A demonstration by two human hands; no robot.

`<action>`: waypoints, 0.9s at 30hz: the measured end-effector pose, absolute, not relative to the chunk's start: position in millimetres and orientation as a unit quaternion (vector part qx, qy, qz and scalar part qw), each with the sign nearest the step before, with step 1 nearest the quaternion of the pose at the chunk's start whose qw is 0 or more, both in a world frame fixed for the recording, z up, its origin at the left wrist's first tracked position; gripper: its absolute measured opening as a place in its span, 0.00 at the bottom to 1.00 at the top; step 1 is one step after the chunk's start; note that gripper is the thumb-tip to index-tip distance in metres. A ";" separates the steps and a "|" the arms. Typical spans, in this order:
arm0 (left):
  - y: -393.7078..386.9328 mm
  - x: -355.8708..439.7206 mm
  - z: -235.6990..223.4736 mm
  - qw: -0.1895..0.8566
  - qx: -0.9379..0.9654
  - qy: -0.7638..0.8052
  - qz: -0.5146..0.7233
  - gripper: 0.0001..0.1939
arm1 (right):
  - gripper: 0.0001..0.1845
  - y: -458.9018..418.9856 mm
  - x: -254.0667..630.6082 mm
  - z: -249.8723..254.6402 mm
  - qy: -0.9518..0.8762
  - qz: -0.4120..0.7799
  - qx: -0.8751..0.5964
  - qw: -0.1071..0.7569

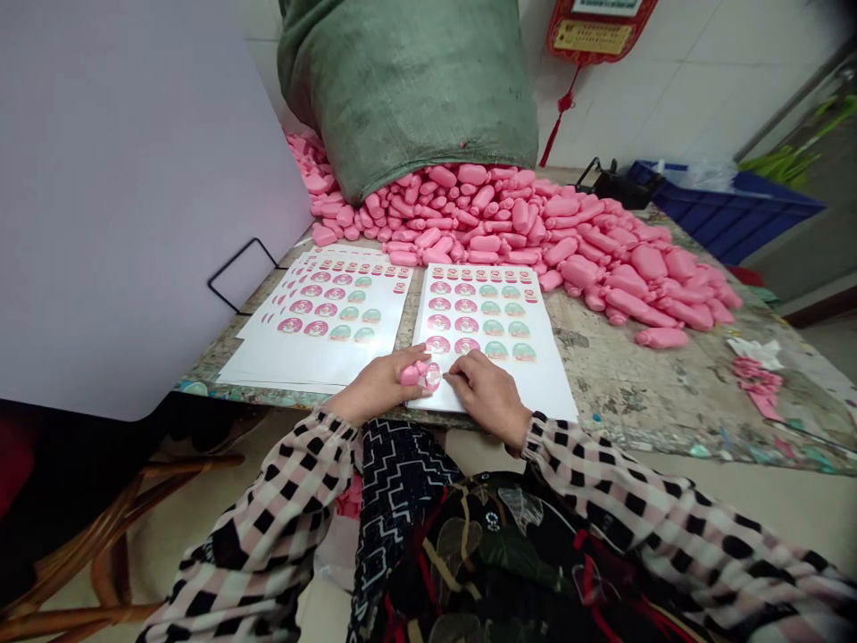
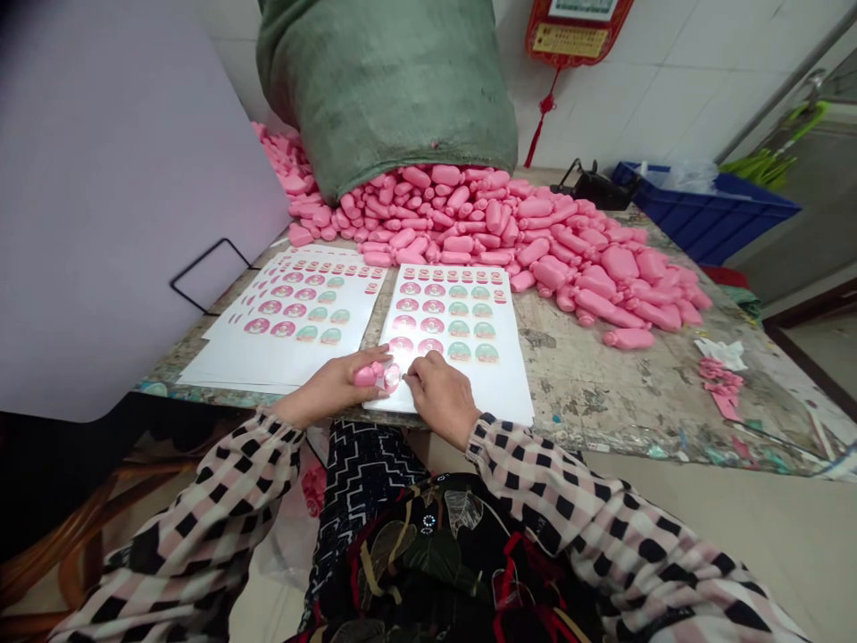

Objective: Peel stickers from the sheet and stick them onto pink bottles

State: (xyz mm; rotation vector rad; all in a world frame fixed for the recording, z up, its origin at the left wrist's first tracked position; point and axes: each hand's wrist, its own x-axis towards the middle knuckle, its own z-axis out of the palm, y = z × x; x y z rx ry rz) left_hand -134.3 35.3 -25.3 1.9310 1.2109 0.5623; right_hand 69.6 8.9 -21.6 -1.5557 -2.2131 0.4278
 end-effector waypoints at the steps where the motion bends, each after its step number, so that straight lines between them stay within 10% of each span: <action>1: 35.2 -134.2 -25.2 0.386 0.757 0.478 0.221 0.31 | 0.08 9.5 68.2 -21.9 -0.784 0.152 -0.567 0.202; 27: 37.0 -137.6 -20.6 0.388 0.780 0.454 0.189 0.35 | 0.11 3.0 50.9 -19.5 -0.697 0.176 -0.606 0.341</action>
